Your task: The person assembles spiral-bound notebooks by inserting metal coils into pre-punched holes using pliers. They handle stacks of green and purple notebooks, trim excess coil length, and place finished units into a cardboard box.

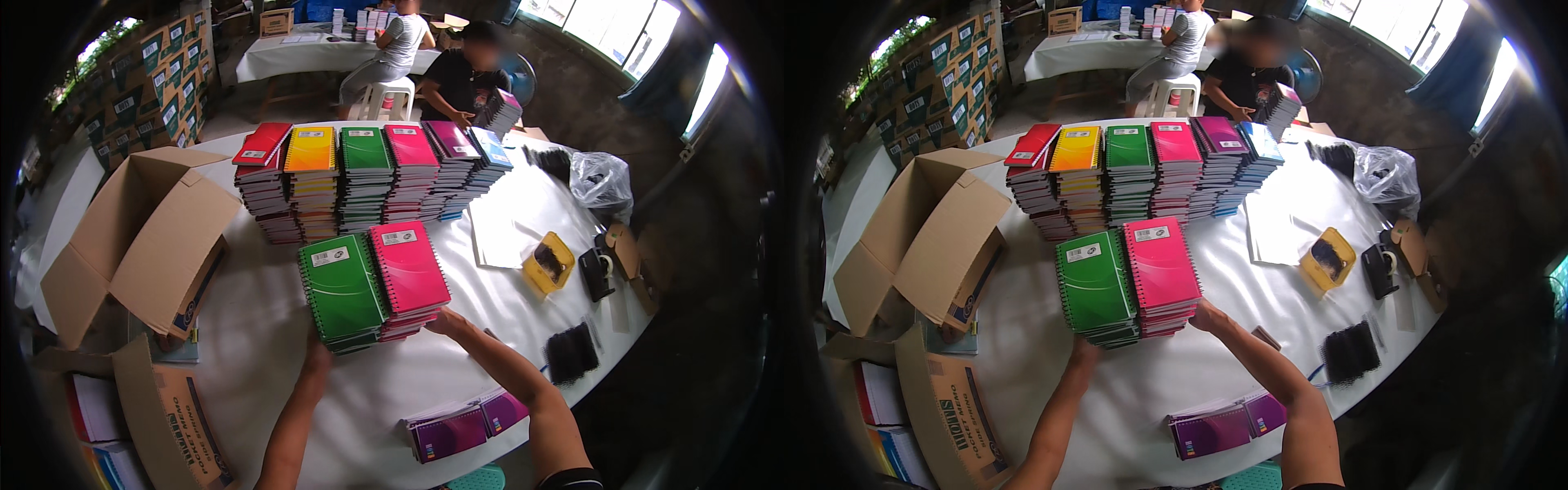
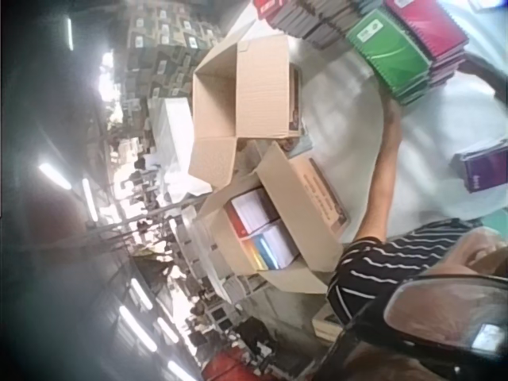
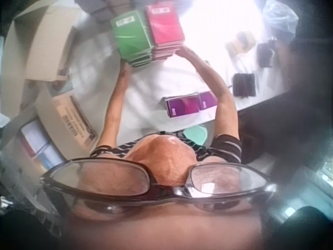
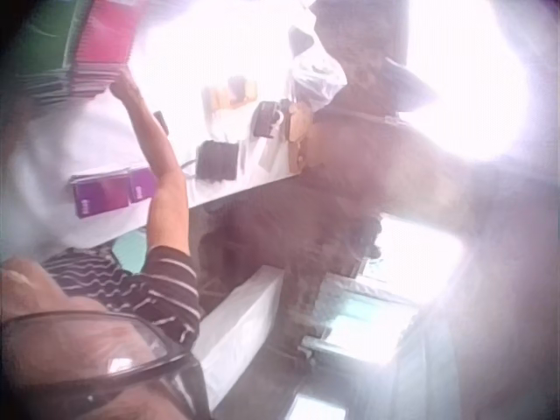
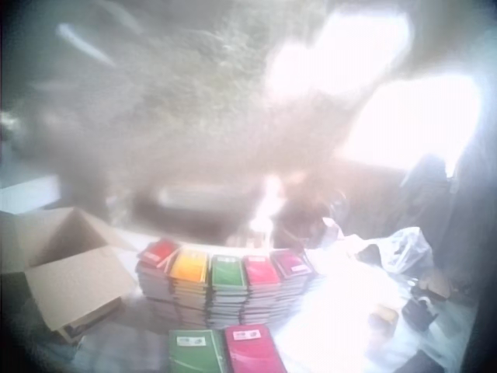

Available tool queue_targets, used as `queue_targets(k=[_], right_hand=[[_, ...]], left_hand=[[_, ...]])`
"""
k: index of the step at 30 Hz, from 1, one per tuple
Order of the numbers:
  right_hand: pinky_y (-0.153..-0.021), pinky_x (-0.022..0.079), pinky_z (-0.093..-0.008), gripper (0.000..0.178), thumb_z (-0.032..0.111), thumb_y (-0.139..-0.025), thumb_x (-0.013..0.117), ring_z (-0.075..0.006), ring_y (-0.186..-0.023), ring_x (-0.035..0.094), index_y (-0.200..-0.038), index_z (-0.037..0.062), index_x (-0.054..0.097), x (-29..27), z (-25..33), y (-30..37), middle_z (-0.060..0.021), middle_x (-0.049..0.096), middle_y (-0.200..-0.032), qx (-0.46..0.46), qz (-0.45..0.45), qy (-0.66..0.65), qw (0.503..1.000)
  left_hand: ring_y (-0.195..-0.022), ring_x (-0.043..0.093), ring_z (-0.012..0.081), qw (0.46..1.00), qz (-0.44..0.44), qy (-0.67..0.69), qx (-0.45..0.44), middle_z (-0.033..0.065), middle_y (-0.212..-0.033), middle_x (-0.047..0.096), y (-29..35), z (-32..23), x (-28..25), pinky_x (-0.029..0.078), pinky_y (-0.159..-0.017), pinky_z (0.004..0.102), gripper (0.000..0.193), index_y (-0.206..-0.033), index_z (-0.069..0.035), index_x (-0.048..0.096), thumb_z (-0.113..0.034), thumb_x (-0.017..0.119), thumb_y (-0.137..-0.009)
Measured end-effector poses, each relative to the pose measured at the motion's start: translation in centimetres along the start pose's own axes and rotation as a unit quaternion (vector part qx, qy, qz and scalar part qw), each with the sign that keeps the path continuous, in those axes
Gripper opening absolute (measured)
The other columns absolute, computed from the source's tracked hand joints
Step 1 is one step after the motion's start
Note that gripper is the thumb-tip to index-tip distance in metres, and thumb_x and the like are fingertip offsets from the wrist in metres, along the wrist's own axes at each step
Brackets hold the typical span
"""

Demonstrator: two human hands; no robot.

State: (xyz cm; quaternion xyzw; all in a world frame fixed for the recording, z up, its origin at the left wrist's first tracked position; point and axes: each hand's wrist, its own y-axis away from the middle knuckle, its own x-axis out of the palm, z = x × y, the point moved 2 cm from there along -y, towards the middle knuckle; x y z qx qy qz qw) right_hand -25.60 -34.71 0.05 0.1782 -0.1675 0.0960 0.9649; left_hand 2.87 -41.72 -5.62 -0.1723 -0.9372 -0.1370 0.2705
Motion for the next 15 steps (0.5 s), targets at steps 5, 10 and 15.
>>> queue_targets(k=[5, 10, 15], right_hand=[[-0.104, 0.037, -0.0354, 0.058, 0.042, -0.097, 0.051, -0.0211, -0.124, 0.046, -0.141, 0.0053, 0.039, 1.5, 6.4, 9.8, -0.0106, 0.048, -0.137, 0.022, -0.209, 0.317, 0.925], [-0.088, 0.047, -0.0310, 0.038, 0.031, -0.099, 0.052, -0.0191, -0.103, 0.059, -0.120, 0.0007, 0.059, -0.3, 9.4, 25.2, -0.0112, 0.062, -0.116, -0.019, -0.290, 0.369, 0.883], [-0.083, 0.050, -0.0314, 0.026, 0.000, -0.088, 0.060, -0.0160, -0.093, 0.063, -0.113, 0.0028, 0.062, -6.6, -2.8, 40.4, -0.0095, 0.063, -0.115, -0.040, -0.455, 0.503, 0.734]], left_hand=[[-0.123, 0.047, 0.0176, 0.998, -0.006, 0.069, -0.010, 0.0067, -0.138, 0.047, 0.8, -2.6, 0.8, 0.039, -0.103, 0.0326, 0.055, -0.145, -0.006, 0.034, -0.036, 0.044, -0.100], [-0.137, 0.032, 0.0183, 0.995, -0.080, 0.014, 0.063, 0.0088, -0.150, 0.032, 3.8, -0.8, -2.8, 0.029, -0.112, 0.0321, 0.059, -0.148, -0.005, 0.026, -0.036, 0.041, -0.101], [-0.143, 0.021, 0.0184, 0.986, -0.128, -0.108, 0.008, 0.0083, -0.156, 0.023, 15.9, -1.6, 3.4, 0.020, -0.116, 0.0316, 0.057, -0.149, -0.001, 0.022, -0.030, 0.040, -0.102]])
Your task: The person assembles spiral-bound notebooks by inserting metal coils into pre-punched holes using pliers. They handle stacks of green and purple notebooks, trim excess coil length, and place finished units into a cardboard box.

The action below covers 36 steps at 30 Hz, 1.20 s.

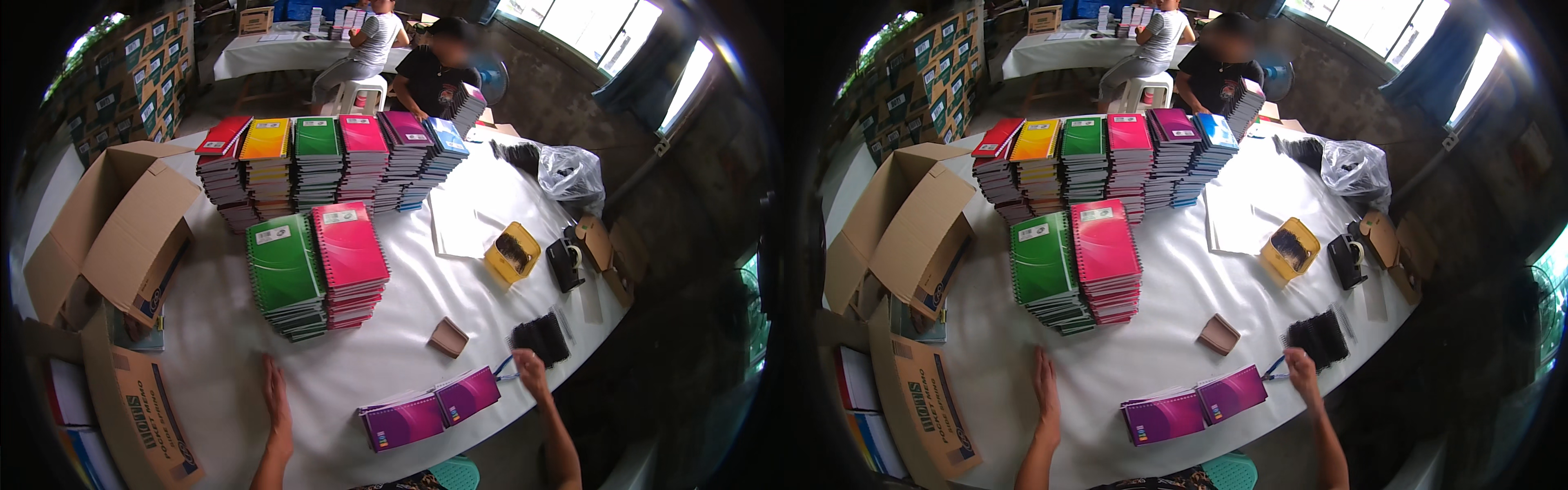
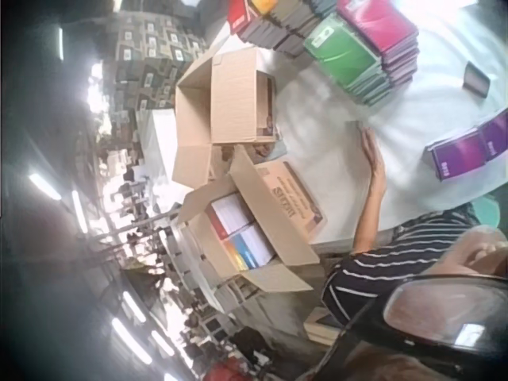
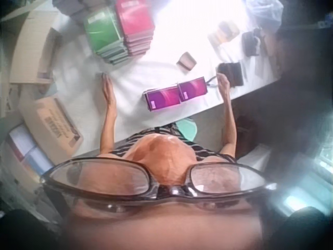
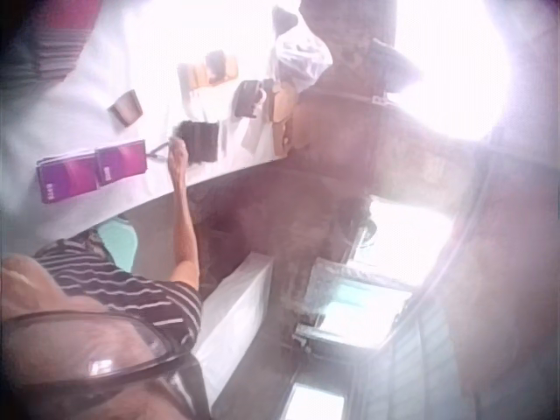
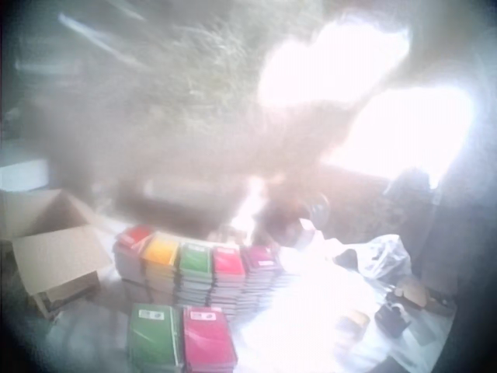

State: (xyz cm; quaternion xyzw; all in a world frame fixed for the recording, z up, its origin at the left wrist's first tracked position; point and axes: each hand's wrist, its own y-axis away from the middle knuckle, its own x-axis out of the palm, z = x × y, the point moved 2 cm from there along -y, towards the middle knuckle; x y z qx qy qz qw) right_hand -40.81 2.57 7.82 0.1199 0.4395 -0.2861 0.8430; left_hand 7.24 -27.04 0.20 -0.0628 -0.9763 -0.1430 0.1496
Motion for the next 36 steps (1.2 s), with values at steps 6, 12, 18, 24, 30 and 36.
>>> queue_targets(k=[6, 12, 18, 24, 30, 36], right_hand=[[-0.111, 0.022, -0.0471, 0.051, 0.011, -0.078, 0.068, -0.0291, -0.135, 0.036, -0.128, 0.0149, 0.057, 6.9, -2.8, 5.6, -0.0077, 0.047, -0.141, -0.121, 0.083, 0.131, 0.980], [-0.112, 0.019, -0.0471, 0.051, 0.016, -0.081, 0.067, -0.0283, -0.136, 0.036, -0.131, 0.0184, 0.055, 8.1, -5.8, 6.6, -0.0031, 0.048, -0.142, -0.192, 0.021, 0.185, 0.964], [-0.109, 0.025, -0.0451, 0.040, 0.012, -0.083, 0.066, -0.0274, -0.130, 0.044, -0.123, 0.0175, 0.061, 7.6, -6.6, 6.6, -0.0012, 0.057, -0.133, -0.191, -0.002, 0.147, 0.971], [-0.109, 0.022, -0.0449, 0.042, 0.012, -0.082, 0.066, -0.0272, -0.130, 0.043, -0.124, 0.0170, 0.061, 7.1, -7.2, 6.2, -0.0010, 0.056, -0.135, -0.206, -0.017, 0.139, 0.969], [-0.110, 0.021, -0.0445, 0.046, 0.014, -0.081, 0.065, -0.0273, -0.130, 0.043, -0.126, 0.0183, 0.059, 7.7, -8.2, 6.1, -0.0002, 0.054, -0.137, -0.222, -0.008, 0.140, 0.965], [-0.111, 0.019, -0.0491, 0.048, 0.012, -0.085, 0.061, -0.0300, -0.132, 0.040, -0.132, 0.0176, 0.054, 8.0, -8.0, 6.0, -0.0024, 0.050, -0.141, -0.213, 0.008, 0.117, 0.970]], left_hand=[[-0.143, 0.024, 0.0265, 0.957, 0.002, -0.249, 0.147, 0.0163, -0.156, 0.020, 10.0, 9.6, 0.4, 0.024, -0.114, 0.0326, 0.052, -0.147, 0.001, 0.025, -0.022, 0.038, -0.102], [-0.138, 0.032, 0.0368, 0.824, 0.035, -0.532, 0.191, 0.0229, -0.152, 0.023, 12.3, 8.8, 3.9, 0.037, -0.107, 0.0397, 0.056, -0.146, -0.004, 0.027, -0.012, 0.048, -0.095], [-0.136, 0.032, 0.0438, 0.823, -0.038, -0.514, 0.240, 0.0274, -0.147, 0.030, 15.5, 9.0, 5.8, 0.035, -0.108, 0.0462, 0.056, -0.146, -0.005, 0.027, -0.006, 0.047, -0.094], [-0.135, 0.035, 0.0403, 0.808, -0.074, -0.556, 0.181, 0.0238, -0.146, 0.035, 20.1, 12.8, 4.0, 0.029, -0.112, 0.0425, 0.052, -0.143, -0.002, 0.033, -0.012, 0.049, -0.094], [-0.138, 0.031, 0.0386, 0.809, -0.234, -0.503, 0.192, 0.0294, -0.148, 0.029, 32.7, 20.3, -2.2, 0.024, -0.114, 0.0417, 0.047, -0.143, 0.008, 0.030, -0.011, 0.032, -0.100], [-0.133, 0.038, 0.0351, 0.867, -0.209, -0.452, -0.020, 0.0253, -0.147, 0.034, 28.6, 24.8, -1.1, 0.028, -0.112, 0.0408, 0.052, -0.143, 0.006, 0.033, -0.020, 0.041, -0.099]])
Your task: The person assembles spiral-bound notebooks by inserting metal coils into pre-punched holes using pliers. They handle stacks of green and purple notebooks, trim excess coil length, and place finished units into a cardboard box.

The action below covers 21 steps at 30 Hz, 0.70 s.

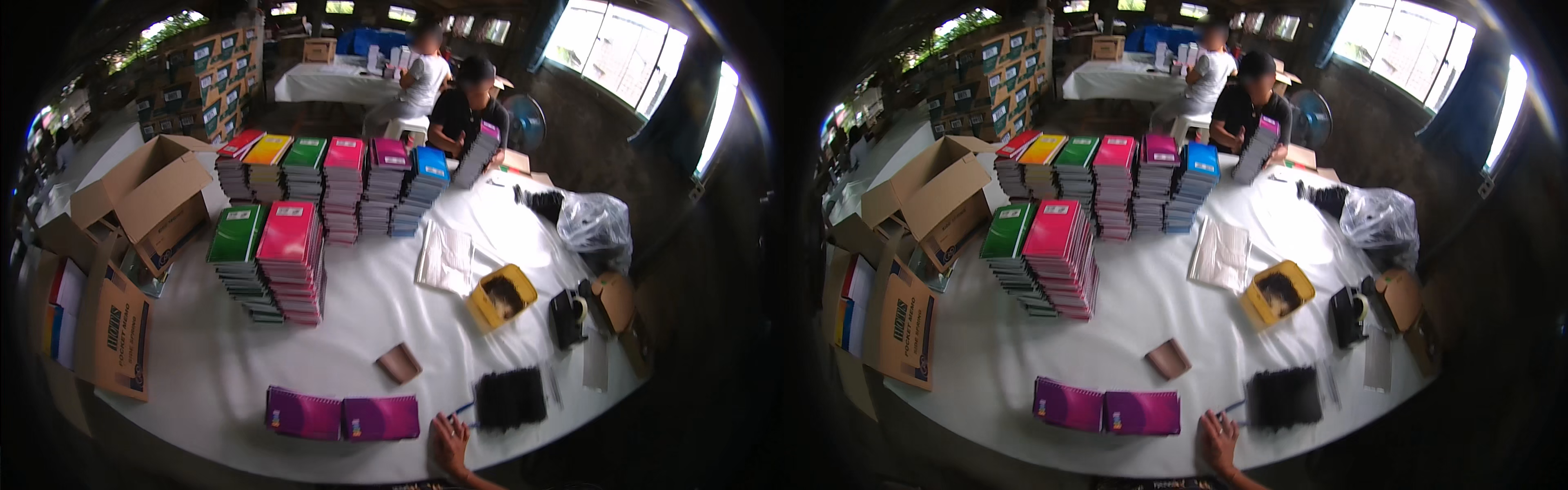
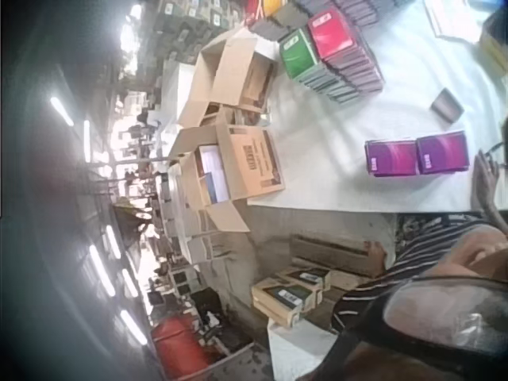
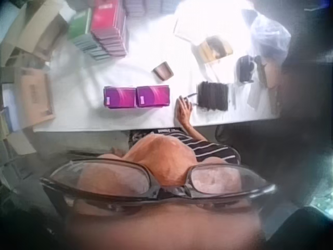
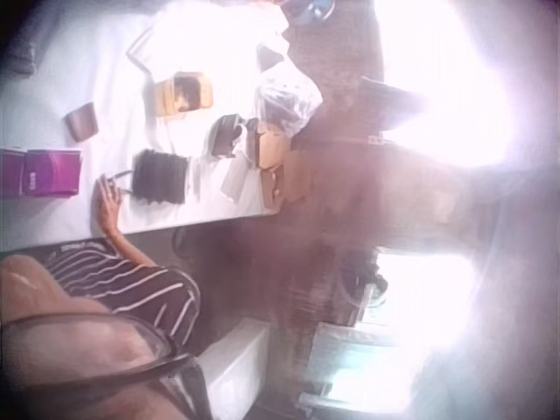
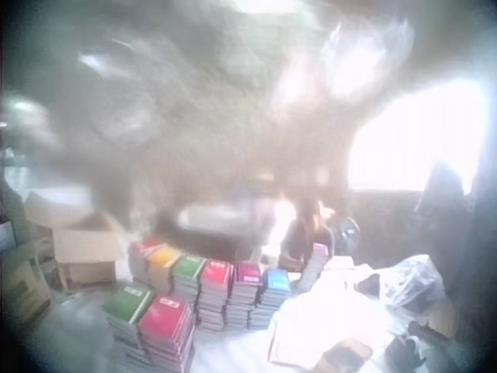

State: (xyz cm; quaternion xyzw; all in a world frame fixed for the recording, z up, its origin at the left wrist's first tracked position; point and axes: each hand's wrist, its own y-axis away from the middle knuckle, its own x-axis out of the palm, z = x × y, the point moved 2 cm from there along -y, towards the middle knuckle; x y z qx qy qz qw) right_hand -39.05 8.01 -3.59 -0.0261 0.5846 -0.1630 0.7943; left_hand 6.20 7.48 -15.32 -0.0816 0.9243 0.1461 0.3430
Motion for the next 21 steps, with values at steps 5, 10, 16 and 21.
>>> queue_targets(k=[5, 10, 16, 21], right_hand=[[-0.111, 0.017, -0.0474, 0.050, 0.009, -0.084, 0.059, -0.0294, -0.135, 0.036, -0.133, 0.0154, 0.052, 0.6, 0.8, 0.6, -0.0032, 0.047, -0.142, -0.004, 0.053, 0.047, 0.997], [-0.112, 0.016, -0.0484, 0.048, 0.007, -0.085, 0.057, -0.0303, -0.135, 0.036, -0.132, 0.0142, 0.052, 0.2, 1.2, 0.4, -0.0043, 0.047, -0.142, 0.024, 0.049, 0.016, 0.998], [-0.113, 0.015, -0.0508, 0.053, 0.006, -0.084, 0.057, -0.0304, -0.136, 0.036, -0.136, 0.0139, 0.049, 0.1, 0.7, 0.6, -0.0035, 0.045, -0.145, 0.023, 0.048, 0.038, 0.998], [-0.112, 0.016, -0.0520, 0.053, 0.004, -0.084, 0.055, -0.0321, -0.136, 0.035, -0.136, 0.0136, 0.048, 0.3, 1.2, 0.5, -0.0045, 0.044, -0.145, 0.016, 0.038, 0.037, 0.998]], left_hand=[[-0.133, 0.038, 0.0346, 0.997, 0.052, -0.053, 0.004, 0.0247, -0.147, 0.035, -3.7, -2.5, 5.4, 0.028, -0.112, 0.0405, 0.053, -0.143, 0.006, 0.033, -0.021, 0.042, -0.099], [-0.132, 0.039, 0.0341, 0.993, 0.101, -0.054, 0.004, 0.0242, -0.146, 0.036, -6.4, -0.7, 10.5, 0.029, -0.111, 0.0403, 0.053, -0.143, 0.006, 0.034, -0.023, 0.044, -0.099], [-0.132, 0.040, 0.0335, 0.988, 0.144, -0.047, 0.007, 0.0235, -0.146, 0.036, -7.2, 1.8, 13.4, 0.030, -0.111, 0.0399, 0.054, -0.143, 0.005, 0.034, -0.024, 0.045, -0.098], [-0.131, 0.040, 0.0330, 0.983, 0.176, -0.048, 0.013, 0.0229, -0.146, 0.037, -7.6, 3.3, 13.4, 0.030, -0.111, 0.0397, 0.055, -0.143, 0.005, 0.035, -0.026, 0.046, -0.098]])
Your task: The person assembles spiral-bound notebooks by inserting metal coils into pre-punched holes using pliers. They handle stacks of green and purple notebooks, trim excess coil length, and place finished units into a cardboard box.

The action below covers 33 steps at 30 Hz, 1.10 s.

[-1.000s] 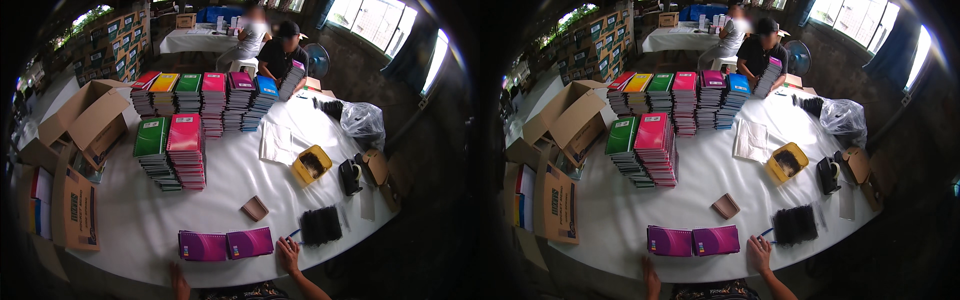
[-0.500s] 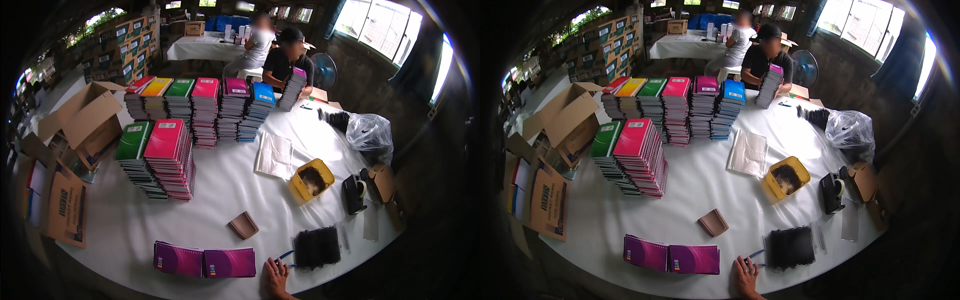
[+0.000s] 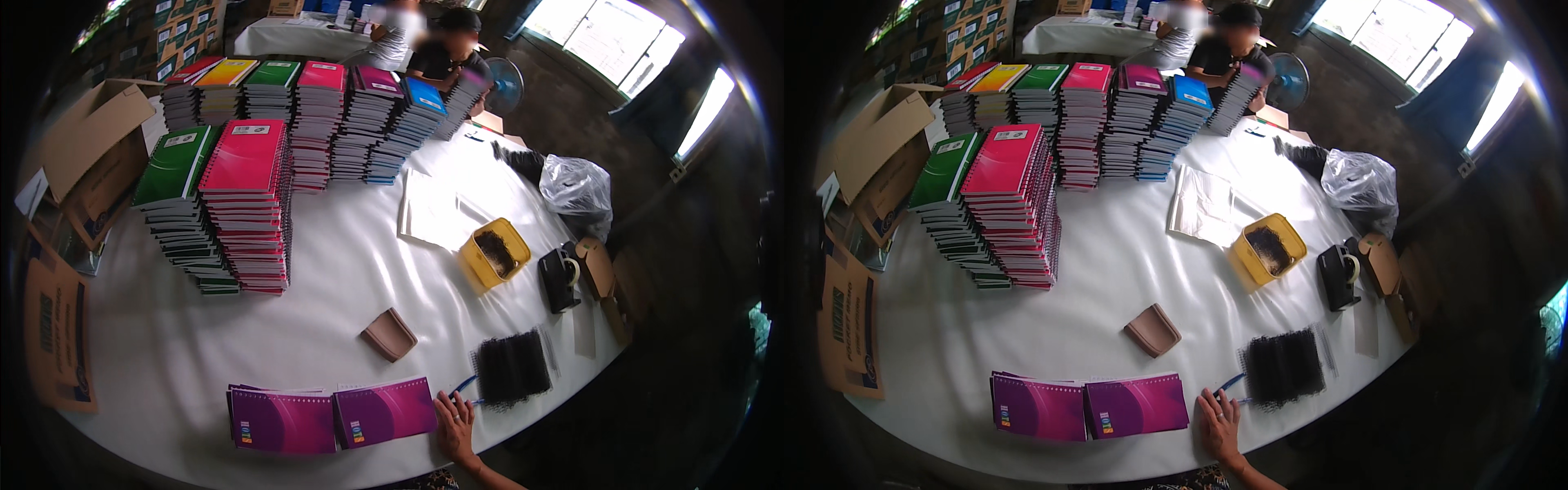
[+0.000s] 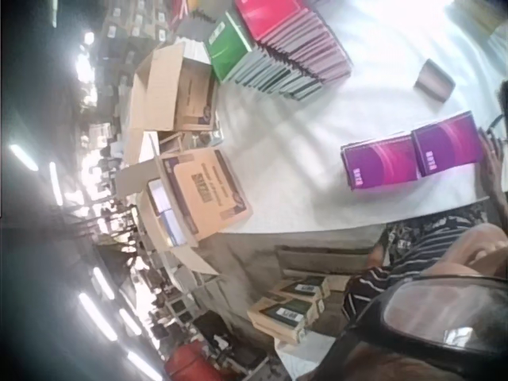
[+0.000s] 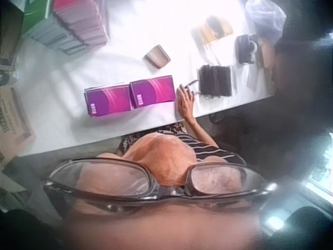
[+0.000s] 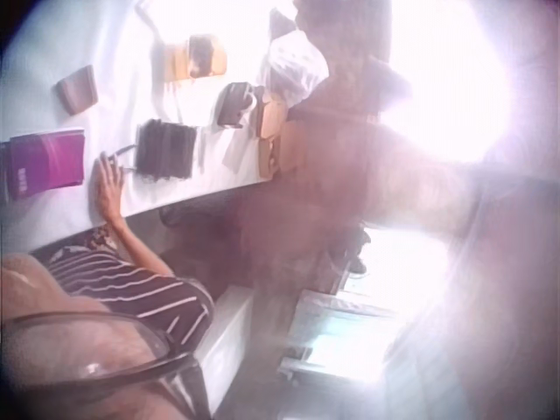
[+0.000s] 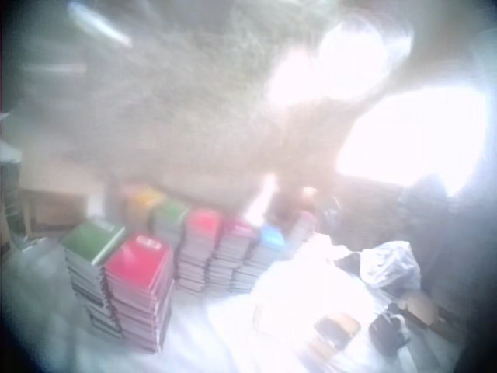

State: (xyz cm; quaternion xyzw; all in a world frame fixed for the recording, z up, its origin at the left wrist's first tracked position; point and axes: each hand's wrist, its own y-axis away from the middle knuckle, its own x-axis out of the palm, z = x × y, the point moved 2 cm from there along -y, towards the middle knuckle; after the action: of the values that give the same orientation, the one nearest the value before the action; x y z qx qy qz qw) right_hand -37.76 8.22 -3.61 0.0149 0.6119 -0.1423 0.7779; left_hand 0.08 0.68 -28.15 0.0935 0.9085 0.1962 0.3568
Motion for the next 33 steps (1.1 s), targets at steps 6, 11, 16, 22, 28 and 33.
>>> queue_targets(k=[6, 11, 16, 22, 28, 33], right_hand=[[-0.113, 0.015, -0.0475, 0.051, 0.006, -0.086, 0.054, -0.0290, -0.136, 0.035, -0.136, 0.0137, 0.048, -0.3, -0.2, 0.9, -0.0042, 0.044, -0.145, -0.005, -0.019, 0.015, 1.000], [-0.113, 0.018, -0.0453, 0.044, 0.007, -0.089, 0.053, -0.0281, -0.135, 0.037, -0.132, 0.0135, 0.052, 0.0, 0.3, 0.4, -0.0044, 0.048, -0.142, -0.041, -0.067, 0.014, 0.997], [-0.113, 0.019, -0.0463, 0.038, 0.012, -0.092, 0.050, -0.0270, -0.135, 0.038, -0.131, 0.0127, 0.054, 0.6, -0.2, 0.5, -0.0058, 0.050, -0.139, -0.043, -0.110, 0.030, 0.993], [-0.112, 0.021, -0.0468, 0.038, 0.019, -0.095, 0.050, -0.0237, -0.134, 0.039, -0.133, 0.0194, 0.054, 0.4, -3.1, 1.4, 0.0019, 0.051, -0.139, -0.031, -0.115, 0.073, 0.990], [-0.087, 0.043, -0.0429, 0.019, 0.006, -0.090, 0.055, -0.0327, -0.099, 0.059, -0.106, 0.0021, 0.063, -2.9, 2.7, 0.2, -0.0157, 0.062, -0.111, -0.035, -0.267, -0.038, 0.962], [-0.081, 0.044, -0.0380, 0.020, 0.000, -0.082, 0.060, -0.0304, -0.091, 0.057, -0.102, 0.0045, 0.062, -2.7, 12.3, 3.6, -0.0110, 0.060, -0.101, -0.235, -0.285, -0.081, 0.926]], left_hand=[[-0.131, 0.041, 0.0324, 0.999, 0.035, -0.006, 0.023, 0.0222, -0.146, 0.038, 0.8, 1.5, 0.7, 0.031, -0.111, 0.0393, 0.056, -0.142, 0.005, 0.036, -0.028, 0.047, -0.098], [-0.130, 0.042, 0.0319, 0.998, 0.045, -0.002, 0.043, 0.0217, -0.145, 0.039, 3.5, 6.3, 1.4, 0.031, -0.110, 0.0390, 0.057, -0.142, 0.004, 0.036, -0.029, 0.048, -0.098], [-0.130, 0.043, 0.0314, 0.982, 0.108, 0.092, 0.121, 0.0211, -0.145, 0.039, 6.6, 17.5, 0.5, 0.032, -0.110, 0.0388, 0.058, -0.142, 0.004, 0.037, -0.031, 0.049, -0.097], [-0.136, 0.038, 0.0273, 0.892, 0.269, 0.351, 0.097, 0.0132, -0.147, 0.040, 16.2, 3.3, -15.9, 0.028, -0.111, 0.0431, 0.059, -0.139, 0.004, 0.042, -0.036, 0.054, -0.096], [-0.143, 0.023, 0.0288, 0.786, 0.072, 0.451, 0.417, 0.0174, -0.152, 0.029, 16.9, -12.4, -25.6, 0.019, -0.115, 0.0478, 0.065, -0.146, 0.001, 0.031, -0.040, 0.049, -0.098], [-0.142, 0.023, 0.0218, 0.889, -0.059, 0.322, 0.319, 0.0143, -0.153, 0.029, 5.9, -22.6, -26.2, 0.014, -0.114, 0.0355, 0.088, -0.147, 0.002, 0.027, -0.052, 0.063, -0.087]])
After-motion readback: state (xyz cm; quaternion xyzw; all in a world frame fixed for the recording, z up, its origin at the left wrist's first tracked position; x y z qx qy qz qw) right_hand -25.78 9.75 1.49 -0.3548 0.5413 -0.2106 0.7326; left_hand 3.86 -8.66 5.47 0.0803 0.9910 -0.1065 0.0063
